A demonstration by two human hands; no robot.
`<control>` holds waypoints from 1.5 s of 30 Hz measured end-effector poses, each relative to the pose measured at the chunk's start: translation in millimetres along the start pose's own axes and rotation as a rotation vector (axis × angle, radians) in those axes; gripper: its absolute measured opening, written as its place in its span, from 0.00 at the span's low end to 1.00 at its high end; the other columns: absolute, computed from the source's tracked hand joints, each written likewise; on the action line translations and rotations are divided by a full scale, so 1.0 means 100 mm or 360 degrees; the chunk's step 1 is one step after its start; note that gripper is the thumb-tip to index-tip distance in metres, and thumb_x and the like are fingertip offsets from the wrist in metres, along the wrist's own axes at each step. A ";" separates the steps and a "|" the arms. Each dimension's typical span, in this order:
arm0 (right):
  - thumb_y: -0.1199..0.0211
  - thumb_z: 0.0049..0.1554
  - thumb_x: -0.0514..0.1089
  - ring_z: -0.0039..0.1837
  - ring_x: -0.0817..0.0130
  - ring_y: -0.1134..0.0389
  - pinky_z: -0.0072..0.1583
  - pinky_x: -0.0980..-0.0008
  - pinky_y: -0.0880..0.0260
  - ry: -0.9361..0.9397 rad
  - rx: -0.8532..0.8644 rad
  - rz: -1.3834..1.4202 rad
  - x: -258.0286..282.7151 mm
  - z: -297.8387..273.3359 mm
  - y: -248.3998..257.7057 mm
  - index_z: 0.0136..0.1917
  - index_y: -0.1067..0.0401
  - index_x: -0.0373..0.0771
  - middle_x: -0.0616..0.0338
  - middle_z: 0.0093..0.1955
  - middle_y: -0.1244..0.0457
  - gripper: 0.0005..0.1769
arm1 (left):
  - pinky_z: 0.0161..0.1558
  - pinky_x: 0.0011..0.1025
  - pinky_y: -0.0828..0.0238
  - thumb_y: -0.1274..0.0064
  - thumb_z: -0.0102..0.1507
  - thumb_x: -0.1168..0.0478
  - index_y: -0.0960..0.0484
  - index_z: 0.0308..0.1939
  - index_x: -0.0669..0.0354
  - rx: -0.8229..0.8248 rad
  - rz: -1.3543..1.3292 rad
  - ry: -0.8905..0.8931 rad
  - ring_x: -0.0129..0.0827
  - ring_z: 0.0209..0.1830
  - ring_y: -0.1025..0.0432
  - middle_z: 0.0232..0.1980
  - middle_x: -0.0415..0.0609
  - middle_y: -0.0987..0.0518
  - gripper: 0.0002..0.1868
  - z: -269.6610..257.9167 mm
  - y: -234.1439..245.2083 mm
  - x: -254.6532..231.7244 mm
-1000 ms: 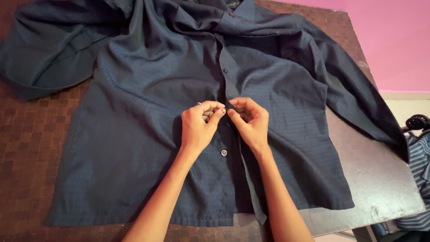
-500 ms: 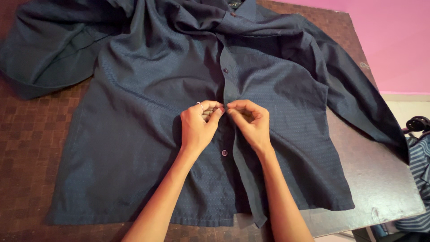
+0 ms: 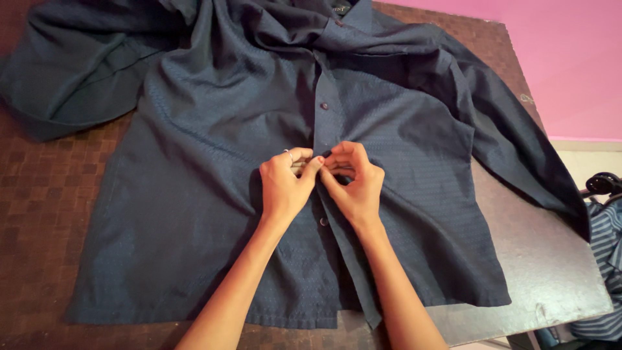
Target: The person takes a shirt from a basket, spreads it on a table, and fastens the buttons from the collar down to the hem.
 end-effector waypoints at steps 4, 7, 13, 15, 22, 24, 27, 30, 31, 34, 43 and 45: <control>0.30 0.55 0.30 0.50 0.74 0.25 0.51 0.75 0.22 -0.0054 -0.0050 -0.0011 -0.01 -0.01 -0.04 0.56 0.34 0.33 0.57 0.46 0.29 0.18 | 0.37 0.27 0.22 0.39 0.62 0.62 0.15 0.46 0.70 -0.0101 -0.0001 0.0007 0.30 0.35 0.16 0.36 0.55 0.13 0.13 -0.01 0.03 0.06; 0.33 0.57 0.29 0.51 0.76 0.28 0.52 0.76 0.24 -0.0217 -0.0032 0.0252 -0.18 -0.02 -0.06 0.56 0.34 0.34 0.60 0.48 0.31 0.16 | 0.37 0.27 0.23 0.38 0.62 0.62 0.15 0.46 0.69 -0.0135 0.0010 0.0078 0.30 0.34 0.17 0.36 0.54 0.13 0.14 0.00 0.02 0.14; 0.36 0.61 0.29 0.51 0.78 0.31 0.55 0.76 0.30 -0.0554 0.0094 0.1066 -0.58 -0.03 -0.16 0.56 0.33 0.37 0.63 0.50 0.33 0.12 | 0.37 0.24 0.25 0.37 0.62 0.62 0.13 0.46 0.69 -0.0009 -0.0356 0.0163 0.26 0.33 0.22 0.36 0.53 0.13 0.13 0.04 -0.08 0.29; 0.37 0.61 0.29 0.50 0.78 0.31 0.54 0.76 0.30 -0.0628 0.0089 0.1042 -0.61 -0.03 -0.15 0.54 0.30 0.36 0.63 0.48 0.32 0.09 | 0.38 0.24 0.24 0.38 0.63 0.63 0.13 0.47 0.68 0.0061 -0.0484 0.0197 0.25 0.34 0.22 0.37 0.52 0.13 0.13 0.05 -0.09 0.29; 0.34 0.59 0.34 0.43 0.78 0.30 0.46 0.74 0.29 -0.0038 -0.0054 -0.0261 -0.03 0.00 0.02 0.49 0.25 0.32 0.60 0.43 0.31 0.05 | 0.41 0.23 0.22 0.39 0.62 0.64 0.14 0.48 0.67 -0.0085 -0.0032 0.0010 0.23 0.37 0.18 0.39 0.50 0.13 0.13 -0.03 -0.03 0.13; 0.36 0.60 0.34 0.43 0.79 0.32 0.47 0.74 0.30 0.0014 -0.0061 -0.0225 0.01 -0.01 0.01 0.50 0.27 0.32 0.61 0.43 0.33 0.05 | 0.42 0.23 0.22 0.39 0.63 0.64 0.15 0.49 0.68 -0.0054 -0.0152 0.0017 0.23 0.37 0.18 0.39 0.49 0.12 0.13 -0.01 -0.07 0.22; 0.38 0.63 0.35 0.47 0.81 0.35 0.51 0.78 0.33 -0.0340 0.0003 0.0423 -0.31 -0.03 -0.07 0.52 0.28 0.34 0.66 0.45 0.34 0.03 | 0.46 0.22 0.24 0.42 0.66 0.64 0.16 0.52 0.69 0.0197 -0.0722 0.0128 0.21 0.40 0.21 0.43 0.47 0.14 0.14 0.05 -0.21 0.40; 0.40 0.64 0.36 0.48 0.82 0.37 0.54 0.80 0.37 -0.0764 0.0195 0.1276 -0.65 -0.09 -0.22 0.53 0.28 0.37 0.69 0.46 0.36 0.03 | 0.47 0.22 0.27 0.44 0.68 0.63 0.16 0.53 0.68 0.0433 -0.1019 0.0228 0.20 0.42 0.24 0.45 0.44 0.15 0.13 0.05 -0.35 0.39; 0.40 0.64 0.36 0.47 0.81 0.38 0.53 0.79 0.37 -0.0857 0.0250 0.1406 -0.71 -0.10 -0.23 0.53 0.28 0.38 0.69 0.46 0.36 0.04 | 0.47 0.21 0.28 0.44 0.68 0.62 0.16 0.53 0.68 0.0493 -0.1038 0.0253 0.19 0.42 0.25 0.45 0.43 0.16 0.13 0.04 -0.37 0.34; 0.39 0.65 0.38 0.47 0.79 0.37 0.52 0.78 0.37 -0.0844 0.0269 0.1351 -0.79 -0.07 -0.20 0.54 0.28 0.37 0.67 0.46 0.36 0.04 | 0.43 0.24 0.25 0.43 0.66 0.61 0.17 0.50 0.62 0.0318 -0.0409 0.0046 0.23 0.39 0.22 0.40 0.42 0.15 0.11 0.05 -0.20 0.07; 0.41 0.59 0.64 0.78 0.41 0.53 0.72 0.38 0.57 -0.0095 -0.0021 -0.1357 -0.28 0.12 0.44 0.73 0.36 0.48 0.43 0.76 0.48 0.34 | 0.66 0.71 0.65 0.41 0.54 0.45 0.26 0.72 0.56 -0.0234 0.1360 -0.0668 0.63 0.76 0.51 0.77 0.68 0.41 0.42 0.03 0.41 -0.46; 0.45 0.58 0.70 0.81 0.37 0.63 0.72 0.29 0.68 -0.0318 0.0193 -0.1548 -0.53 0.09 0.38 0.78 0.43 0.55 0.41 0.82 0.57 0.41 | 0.70 0.70 0.66 0.46 0.60 0.40 0.28 0.72 0.49 -0.0114 0.1533 -0.0576 0.66 0.78 0.55 0.79 0.65 0.44 0.38 0.04 0.34 -0.26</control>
Point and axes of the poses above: each hand's wrist, its own z-axis towards the middle knuckle, its own y-axis out of the back of the hand, x = y × z, the point moved 9 cm from there along z, towards the middle knuckle
